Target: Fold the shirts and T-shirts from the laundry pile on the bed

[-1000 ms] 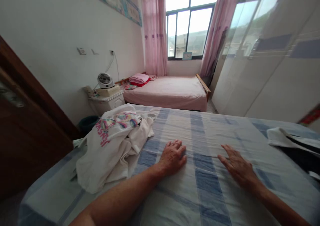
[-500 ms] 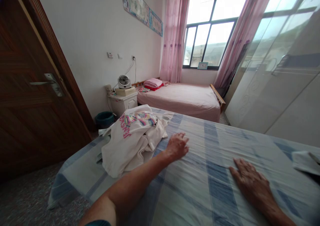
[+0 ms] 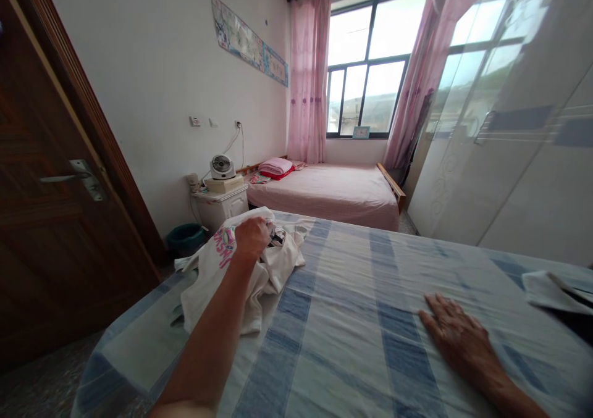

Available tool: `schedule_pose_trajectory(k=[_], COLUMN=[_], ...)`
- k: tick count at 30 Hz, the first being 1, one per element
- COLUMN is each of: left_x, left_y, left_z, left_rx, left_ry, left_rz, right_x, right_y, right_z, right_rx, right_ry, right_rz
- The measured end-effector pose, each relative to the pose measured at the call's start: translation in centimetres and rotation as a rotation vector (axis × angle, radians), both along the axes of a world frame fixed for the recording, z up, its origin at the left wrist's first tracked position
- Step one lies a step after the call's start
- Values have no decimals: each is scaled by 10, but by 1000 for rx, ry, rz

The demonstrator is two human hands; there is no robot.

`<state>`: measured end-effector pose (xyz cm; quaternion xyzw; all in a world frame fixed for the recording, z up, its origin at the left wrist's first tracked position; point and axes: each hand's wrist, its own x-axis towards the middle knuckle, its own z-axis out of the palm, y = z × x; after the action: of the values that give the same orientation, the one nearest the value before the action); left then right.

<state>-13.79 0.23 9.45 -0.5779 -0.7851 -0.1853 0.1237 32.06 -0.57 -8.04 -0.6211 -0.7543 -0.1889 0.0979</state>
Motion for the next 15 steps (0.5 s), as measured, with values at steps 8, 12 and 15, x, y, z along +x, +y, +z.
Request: schedule_pose_trajectory(k=[8, 12, 15], left_x=[19, 69, 96], left_y=[-17, -41, -56], left_z=[36, 38, 35], left_rx=[622, 435, -229], left_ry=[-639, -1122, -959], left_rz=[-273, -867, -1259], right_x=[1, -8, -7], right_y=[2, 0, -6], right_z=[-4, 6, 19], right_rx=[4, -10, -33], right_ry=[-13, 123, 317], right_rz=[19, -19, 21])
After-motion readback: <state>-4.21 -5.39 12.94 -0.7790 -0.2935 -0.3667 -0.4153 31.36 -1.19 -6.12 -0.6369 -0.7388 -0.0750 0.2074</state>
